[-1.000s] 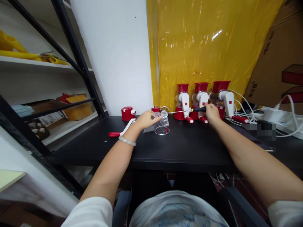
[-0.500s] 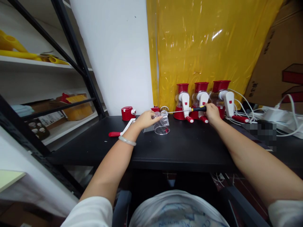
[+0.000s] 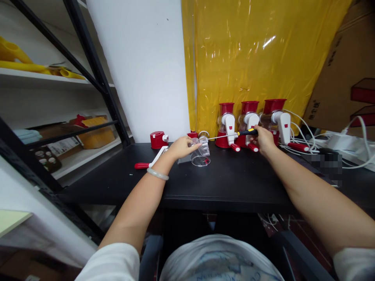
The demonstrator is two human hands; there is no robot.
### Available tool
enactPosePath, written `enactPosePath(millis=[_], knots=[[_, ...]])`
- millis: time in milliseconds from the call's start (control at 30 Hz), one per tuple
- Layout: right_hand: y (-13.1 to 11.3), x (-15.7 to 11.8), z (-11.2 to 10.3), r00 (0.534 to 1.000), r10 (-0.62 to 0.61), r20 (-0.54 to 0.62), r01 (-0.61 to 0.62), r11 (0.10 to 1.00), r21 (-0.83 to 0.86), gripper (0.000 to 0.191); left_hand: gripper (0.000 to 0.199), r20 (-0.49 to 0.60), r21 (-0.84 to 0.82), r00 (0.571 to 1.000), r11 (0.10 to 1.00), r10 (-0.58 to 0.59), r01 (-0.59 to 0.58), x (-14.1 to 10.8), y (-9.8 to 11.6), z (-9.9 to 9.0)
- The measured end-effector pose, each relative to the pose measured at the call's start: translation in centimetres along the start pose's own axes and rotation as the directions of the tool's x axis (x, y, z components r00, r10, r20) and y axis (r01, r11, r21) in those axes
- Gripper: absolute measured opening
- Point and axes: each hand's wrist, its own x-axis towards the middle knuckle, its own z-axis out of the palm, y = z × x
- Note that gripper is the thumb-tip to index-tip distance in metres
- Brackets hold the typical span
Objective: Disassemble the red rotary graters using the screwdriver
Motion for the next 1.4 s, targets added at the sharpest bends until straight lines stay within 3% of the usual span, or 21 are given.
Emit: enactPosePath(millis=[267, 867, 1000, 1400], knots=[[1.1, 0.5, -0.4, 0.983, -0.181, 0.025, 0.182, 0.969, -0.165, 0.043, 0.057, -0.003, -0.003, 1.0, 1.0, 0.005, -0.005, 0.0, 0.1, -0.1], [-0.5, -0.5, 0.1, 0.995, 0.078, 0.059, -0.086, 0.985, 0.148, 0.016, 0.055, -0.003, 0.001, 1.0, 1.0, 0.005, -0.005, 0.0, 0.1, -0.1], [-0.3, -0.3, 0.2, 0.995, 0.071, 0.071, -0.081, 0.983, 0.164, 0.007, 0.054, -0.002, -0.005, 1.0, 1.0, -0.006, 0.006, 0.0, 0.2, -0.1], [0.6, 1.2, 0.2, 1.0, 0.014, -0.013, -0.011, 0.984, 0.178, 0.015, 0.055, -0.001, -0.002, 1.0, 1.0, -0.002, 0.002, 0.0, 0.3, -0.2]])
